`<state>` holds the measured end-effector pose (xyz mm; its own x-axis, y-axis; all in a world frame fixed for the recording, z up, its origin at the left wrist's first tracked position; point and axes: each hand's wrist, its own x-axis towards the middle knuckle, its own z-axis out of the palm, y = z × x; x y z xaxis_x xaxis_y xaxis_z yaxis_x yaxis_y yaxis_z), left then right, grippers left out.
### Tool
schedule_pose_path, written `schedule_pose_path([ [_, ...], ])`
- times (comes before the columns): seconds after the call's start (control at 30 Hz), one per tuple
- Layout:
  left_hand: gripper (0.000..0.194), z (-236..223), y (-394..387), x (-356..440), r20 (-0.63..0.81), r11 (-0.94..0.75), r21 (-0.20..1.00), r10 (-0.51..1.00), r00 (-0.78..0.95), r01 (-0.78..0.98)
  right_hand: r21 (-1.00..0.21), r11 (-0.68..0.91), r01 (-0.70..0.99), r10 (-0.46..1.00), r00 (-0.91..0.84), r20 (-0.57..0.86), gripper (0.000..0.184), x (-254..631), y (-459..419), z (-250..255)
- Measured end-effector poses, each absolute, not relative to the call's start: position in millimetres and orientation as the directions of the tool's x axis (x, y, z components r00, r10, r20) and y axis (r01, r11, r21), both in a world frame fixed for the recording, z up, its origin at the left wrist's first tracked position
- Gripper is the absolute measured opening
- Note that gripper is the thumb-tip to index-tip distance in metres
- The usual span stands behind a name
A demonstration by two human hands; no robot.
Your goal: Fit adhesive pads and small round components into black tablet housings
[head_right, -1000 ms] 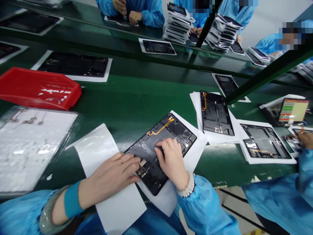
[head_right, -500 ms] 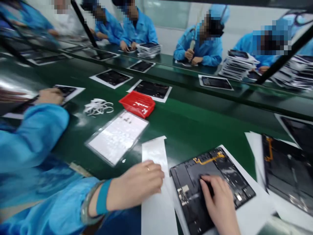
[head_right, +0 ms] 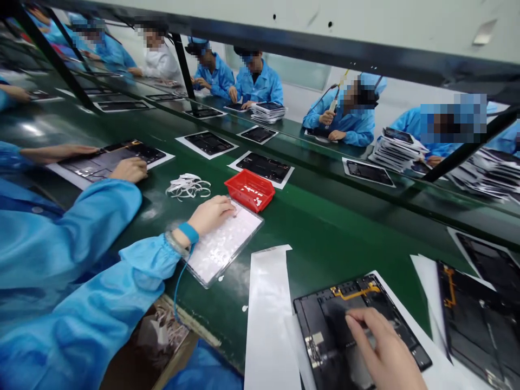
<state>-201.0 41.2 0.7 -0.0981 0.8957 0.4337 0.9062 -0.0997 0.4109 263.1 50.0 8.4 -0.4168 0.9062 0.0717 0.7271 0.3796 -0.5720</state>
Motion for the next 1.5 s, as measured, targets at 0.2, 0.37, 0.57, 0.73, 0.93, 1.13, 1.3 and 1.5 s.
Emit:
schedule_pose_path([
  [0.2,0.022,26.5,-5.4,-161.7,0.622,-0.224,0.537,0.757,-0.202,0.813,-0.892,0.052,0.449,0.689,-0.662,-0.293,0.04,154.3,31.1,49.7],
  [0.37,0.018,22.4,-52.2,-101.2,0.719,-0.456,0.562,0.682,-0.135,0.69,-0.732,-0.676,0.085,0.381,-0.81,-0.446,0.035,61.8,13.3,38.1],
  [0.57,0.028,6.0,-77.2,-84.8,0.769,-0.44,0.495,0.623,-0.142,0.749,-0.708,-0.704,0.052,0.383,-0.812,-0.44,0.026,41.8,13.3,33.2],
  [0.73,0.022,5.3,-76.8,-90.0,0.758,-0.456,0.503,0.641,-0.122,0.734,-0.731,-0.68,0.062,0.4,-0.804,-0.44,0.032,40.6,18.3,32.4],
  [0.93,0.019,7.9,-73.0,-92.6,0.744,-0.352,0.463,0.653,-0.141,0.813,-0.962,-0.23,0.15,0.626,-0.734,-0.264,0.034,34.4,22.6,27.7],
  [1.13,0.017,6.2,-70.5,-92.8,0.79,-0.241,0.216,0.613,-0.024,0.946,-0.97,0.015,0.242,0.605,-0.775,-0.184,0.016,36.8,22.5,24.3],
  [1.3,0.013,2.7,-66.4,-89.6,0.769,-0.149,0.138,0.639,-0.011,0.979,-0.961,0.14,0.24,0.643,-0.76,-0.096,0.012,37.2,22.8,21.8],
  [1.5,0.028,2.1,-49.9,-120.9,0.718,0.064,0.129,0.682,-0.138,0.99,-0.947,-0.087,0.311,0.64,-0.71,-0.292,0.017,50.7,28.2,35.1],
])
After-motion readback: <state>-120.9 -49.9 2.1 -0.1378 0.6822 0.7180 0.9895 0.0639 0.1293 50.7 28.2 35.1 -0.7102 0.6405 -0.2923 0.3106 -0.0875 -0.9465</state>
